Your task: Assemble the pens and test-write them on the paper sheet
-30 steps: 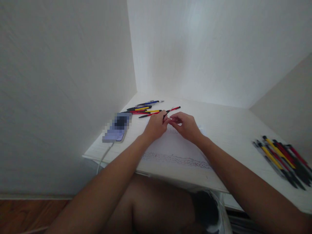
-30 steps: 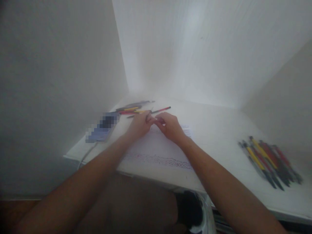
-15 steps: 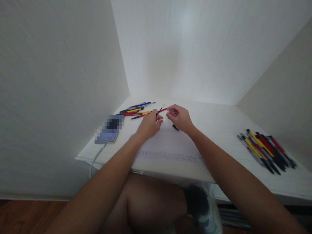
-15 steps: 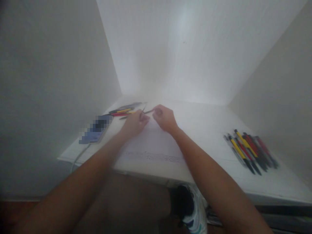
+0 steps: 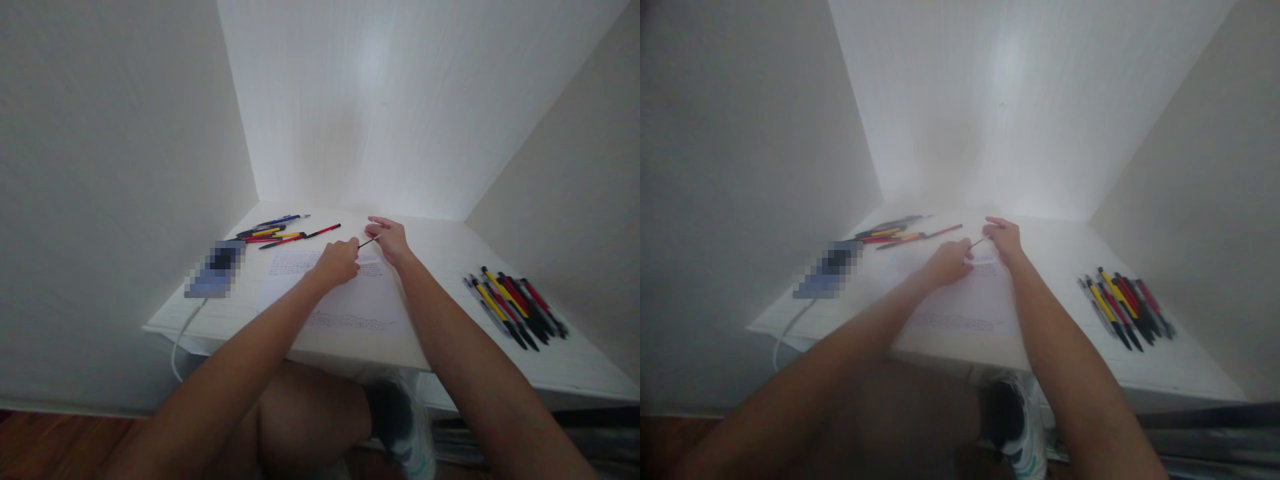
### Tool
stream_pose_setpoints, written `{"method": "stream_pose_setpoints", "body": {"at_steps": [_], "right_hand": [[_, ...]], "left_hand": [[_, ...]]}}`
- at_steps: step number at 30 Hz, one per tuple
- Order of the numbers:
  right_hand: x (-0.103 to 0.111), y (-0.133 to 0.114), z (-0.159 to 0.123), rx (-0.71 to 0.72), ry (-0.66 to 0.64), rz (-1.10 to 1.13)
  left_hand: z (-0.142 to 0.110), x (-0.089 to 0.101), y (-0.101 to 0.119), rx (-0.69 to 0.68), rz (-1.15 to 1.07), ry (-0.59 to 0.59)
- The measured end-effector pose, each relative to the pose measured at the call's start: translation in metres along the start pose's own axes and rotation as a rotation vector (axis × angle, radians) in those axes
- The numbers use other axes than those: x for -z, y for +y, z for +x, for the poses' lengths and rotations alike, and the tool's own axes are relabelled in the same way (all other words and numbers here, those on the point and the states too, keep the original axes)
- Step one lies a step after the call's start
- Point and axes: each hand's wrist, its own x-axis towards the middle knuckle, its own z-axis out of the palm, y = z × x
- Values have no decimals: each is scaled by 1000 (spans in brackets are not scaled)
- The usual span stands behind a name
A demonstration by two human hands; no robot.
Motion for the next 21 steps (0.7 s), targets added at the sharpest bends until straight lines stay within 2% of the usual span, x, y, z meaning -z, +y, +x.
{"method": "stream_pose_setpoints", "body": {"at_steps": [3, 7, 10, 14, 16, 18, 19, 21], "right_hand": [[3, 5, 2, -26, 34, 1], [5, 9, 3, -29, 47, 18], [7, 11, 4, -29, 66, 16], [9, 15, 5, -24, 89, -8], [10, 17, 5, -26, 86, -26], [10, 19, 5, -30, 74, -46], [9, 20, 5, -31, 66, -55], [9, 21, 5, -30, 49, -69]], "left_hand": [[6, -10, -1, 22, 47, -5], [7, -23, -4, -22, 90, 41], [6, -23, -5, -39, 20, 80], [-1, -9, -12, -12, -264, 187], [-8, -1, -18, 56, -464, 219], [-17, 7, -24, 155, -758, 176], [-22, 11, -25, 189, -918, 115], [-31, 19, -25, 188, -1115, -1]]}}
